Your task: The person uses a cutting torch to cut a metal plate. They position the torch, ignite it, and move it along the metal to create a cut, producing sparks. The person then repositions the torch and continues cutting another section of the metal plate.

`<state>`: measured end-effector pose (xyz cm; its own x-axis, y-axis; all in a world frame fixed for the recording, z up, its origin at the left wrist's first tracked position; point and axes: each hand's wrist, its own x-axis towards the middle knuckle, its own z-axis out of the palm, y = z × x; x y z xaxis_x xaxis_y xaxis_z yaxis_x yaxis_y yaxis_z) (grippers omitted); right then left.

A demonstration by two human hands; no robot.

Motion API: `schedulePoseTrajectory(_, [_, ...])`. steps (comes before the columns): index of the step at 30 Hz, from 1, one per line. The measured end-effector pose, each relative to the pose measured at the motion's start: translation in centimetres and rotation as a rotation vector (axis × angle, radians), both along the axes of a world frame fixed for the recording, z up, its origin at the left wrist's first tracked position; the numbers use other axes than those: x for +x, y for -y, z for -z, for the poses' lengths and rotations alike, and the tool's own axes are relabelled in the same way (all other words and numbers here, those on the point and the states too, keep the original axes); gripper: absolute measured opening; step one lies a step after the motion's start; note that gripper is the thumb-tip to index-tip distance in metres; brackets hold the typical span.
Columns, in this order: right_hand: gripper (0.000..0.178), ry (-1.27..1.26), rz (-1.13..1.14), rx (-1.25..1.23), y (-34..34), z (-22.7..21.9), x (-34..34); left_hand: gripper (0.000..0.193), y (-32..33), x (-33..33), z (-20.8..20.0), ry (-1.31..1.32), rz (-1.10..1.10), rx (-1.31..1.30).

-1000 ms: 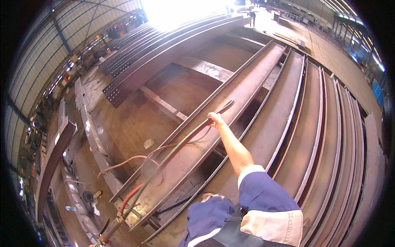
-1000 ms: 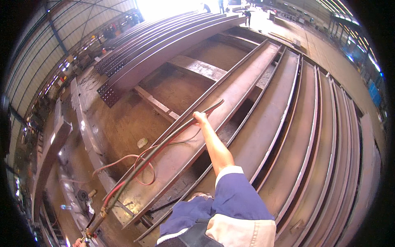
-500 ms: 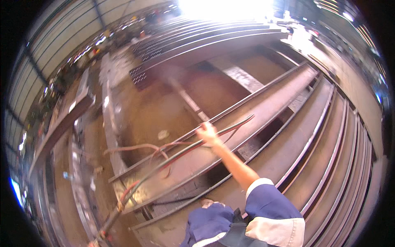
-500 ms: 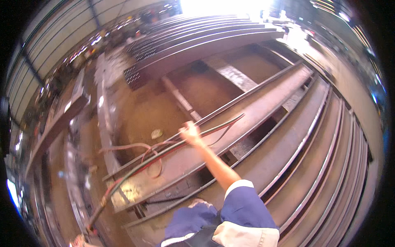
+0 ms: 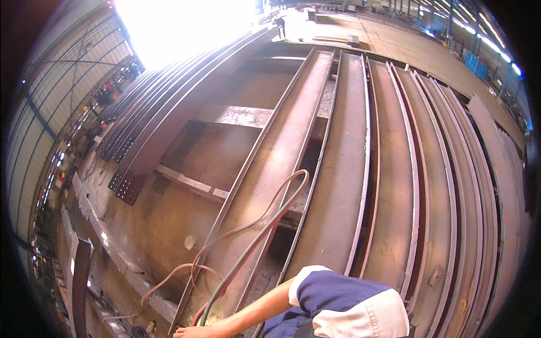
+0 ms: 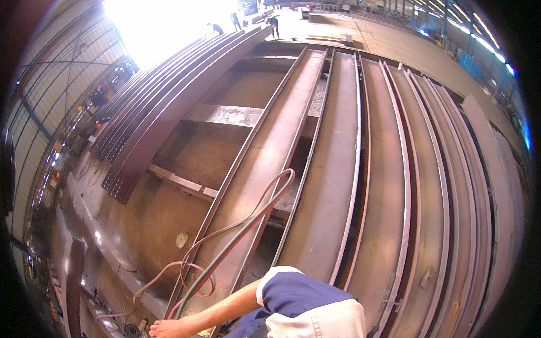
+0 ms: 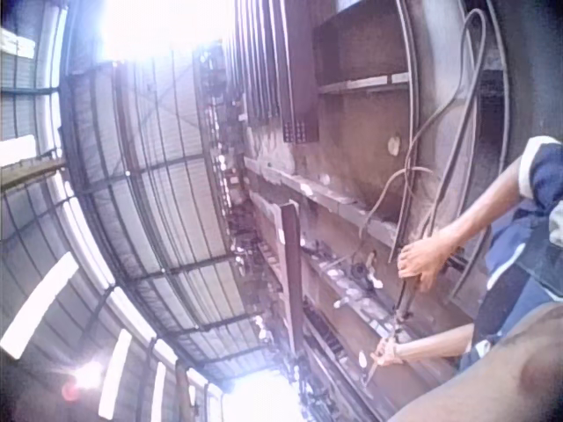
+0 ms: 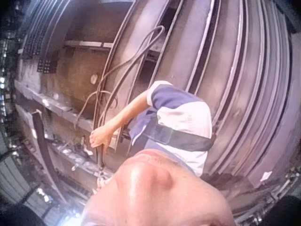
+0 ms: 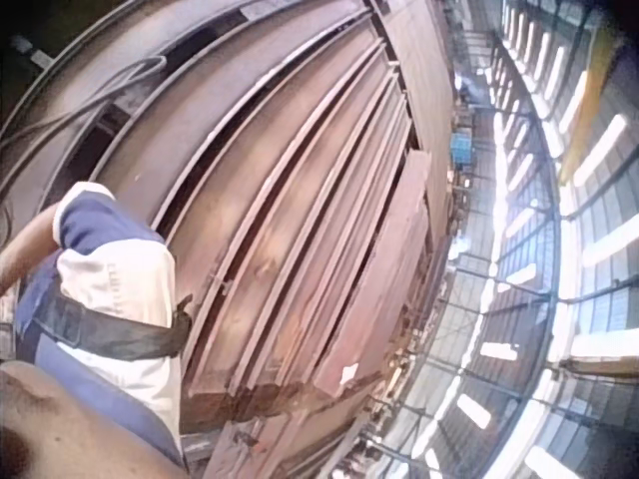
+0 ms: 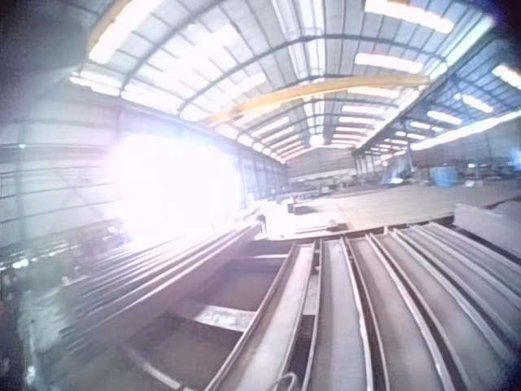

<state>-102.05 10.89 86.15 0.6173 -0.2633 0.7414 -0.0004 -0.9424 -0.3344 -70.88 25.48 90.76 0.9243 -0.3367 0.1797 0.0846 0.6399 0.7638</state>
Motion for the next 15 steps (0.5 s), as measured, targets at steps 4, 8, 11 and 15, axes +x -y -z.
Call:
schedulePoseTrajectory(4, [0.053, -0.158, 0.12, -0.127, -0.1, 1.0, -1.8, 0.03, 1.8, -0.1, -0.2, -0.062, 0.058, -0.001])
schedulePoseTrajectory(8, [0.039, -0.227, 0.21, 0.044, -1.0, 2.2, -2.5, 0.033, 4.4, -1.5, -0.9, -0.14, 0.102, 0.018])
schedulePoseTrajectory(11, [0.033, -0.147, 0.271, 0.147, -2.1, 2.7, -3.4, 0.037, 7.3, -3.3, -2.3, -0.157, 0.023, 0.038])
schedulePoseTrajectory(15, [0.029, 0.003, 0.318, 0.071, -3.0, 1.6, -5.9, 0.032, 9.4, -5.9, -5.0, -0.091, 0.23, 0.047])
